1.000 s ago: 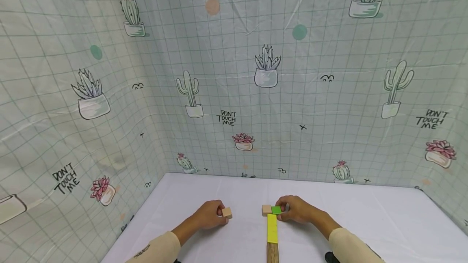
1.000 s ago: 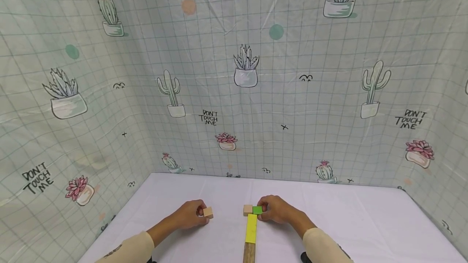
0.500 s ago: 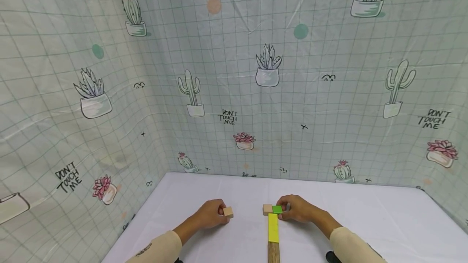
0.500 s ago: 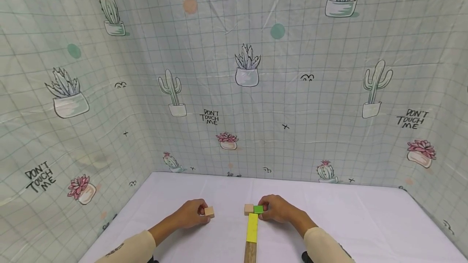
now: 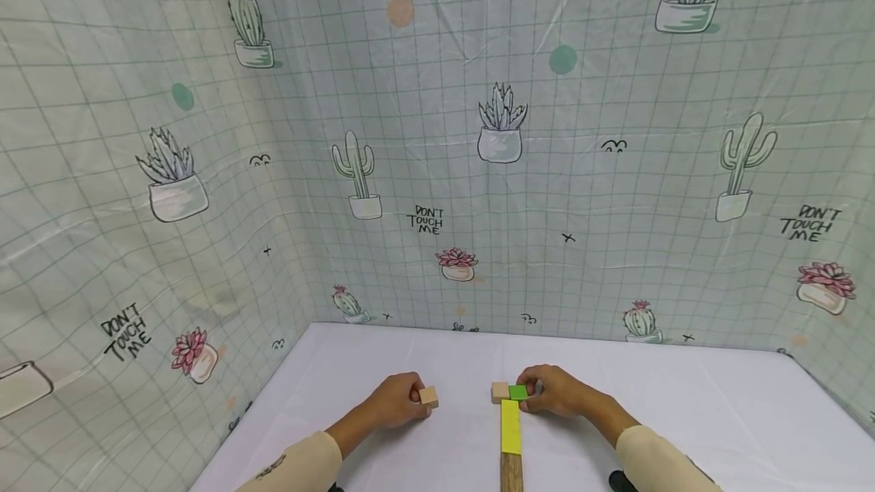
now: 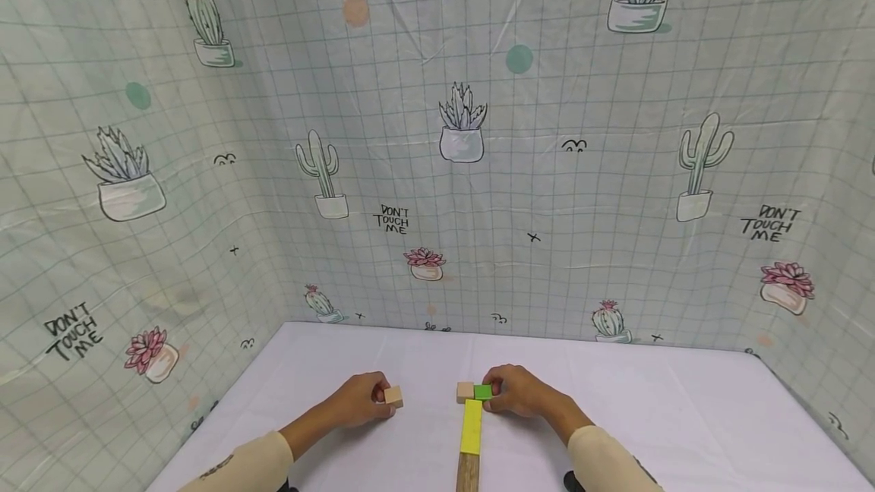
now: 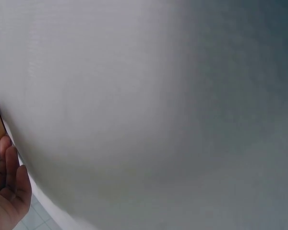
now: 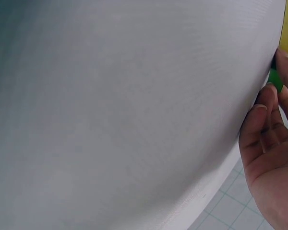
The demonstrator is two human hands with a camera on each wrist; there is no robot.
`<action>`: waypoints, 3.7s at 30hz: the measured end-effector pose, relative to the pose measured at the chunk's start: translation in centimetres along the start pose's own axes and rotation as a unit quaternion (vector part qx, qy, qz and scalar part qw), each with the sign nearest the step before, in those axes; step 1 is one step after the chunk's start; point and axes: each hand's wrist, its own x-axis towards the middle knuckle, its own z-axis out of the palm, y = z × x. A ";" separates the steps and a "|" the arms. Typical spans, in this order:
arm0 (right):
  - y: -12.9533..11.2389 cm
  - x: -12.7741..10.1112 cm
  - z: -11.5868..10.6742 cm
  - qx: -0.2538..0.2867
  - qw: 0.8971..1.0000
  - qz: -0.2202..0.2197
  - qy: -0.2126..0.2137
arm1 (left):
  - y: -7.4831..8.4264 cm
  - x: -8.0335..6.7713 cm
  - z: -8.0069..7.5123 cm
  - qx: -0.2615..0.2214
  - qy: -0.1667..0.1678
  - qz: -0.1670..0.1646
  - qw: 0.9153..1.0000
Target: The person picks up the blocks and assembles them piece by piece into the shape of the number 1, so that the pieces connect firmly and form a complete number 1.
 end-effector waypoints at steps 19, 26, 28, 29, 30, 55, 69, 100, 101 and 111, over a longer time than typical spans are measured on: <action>-0.1 0.2 -0.1 0.001 1.000 0.001 -0.001 | 0.8 0.6 0.8 0.007 -0.008 -0.006 1.000; 0.0 0.1 -0.1 0.003 1.000 0.001 -0.001 | 1.3 0.7 0.9 0.003 -0.011 0.001 1.000; 0.0 0.1 -0.1 0.001 1.000 0.001 -0.002 | 1.3 0.8 0.9 0.005 -0.010 0.001 1.000; 0.0 0.1 -0.1 0.001 1.000 0.002 -0.002 | 1.3 0.8 1.0 0.006 -0.011 0.000 1.000; 0.0 0.1 -0.1 0.002 1.000 0.004 -0.003 | 1.3 0.8 1.0 0.006 -0.011 0.000 1.000; -0.1 -0.1 -0.1 -0.004 1.000 0.004 -0.003 | 2.7 1.4 1.9 0.007 -0.018 0.014 1.000; 0.0 0.0 -0.1 -0.008 1.000 0.009 -0.003 | 3.3 2.0 2.4 0.013 -0.019 0.016 1.000; 0.0 0.0 0.0 -0.003 1.000 0.008 0.000 | 4.9 2.8 3.4 0.018 -0.019 0.012 1.000; 0.0 0.0 0.0 -0.002 1.000 0.007 0.000 | 5.0 2.8 3.5 0.017 -0.019 0.011 1.000; 0.0 0.1 0.1 -0.007 1.000 0.014 0.002 | 5.1 3.2 3.8 0.018 -0.018 0.022 0.999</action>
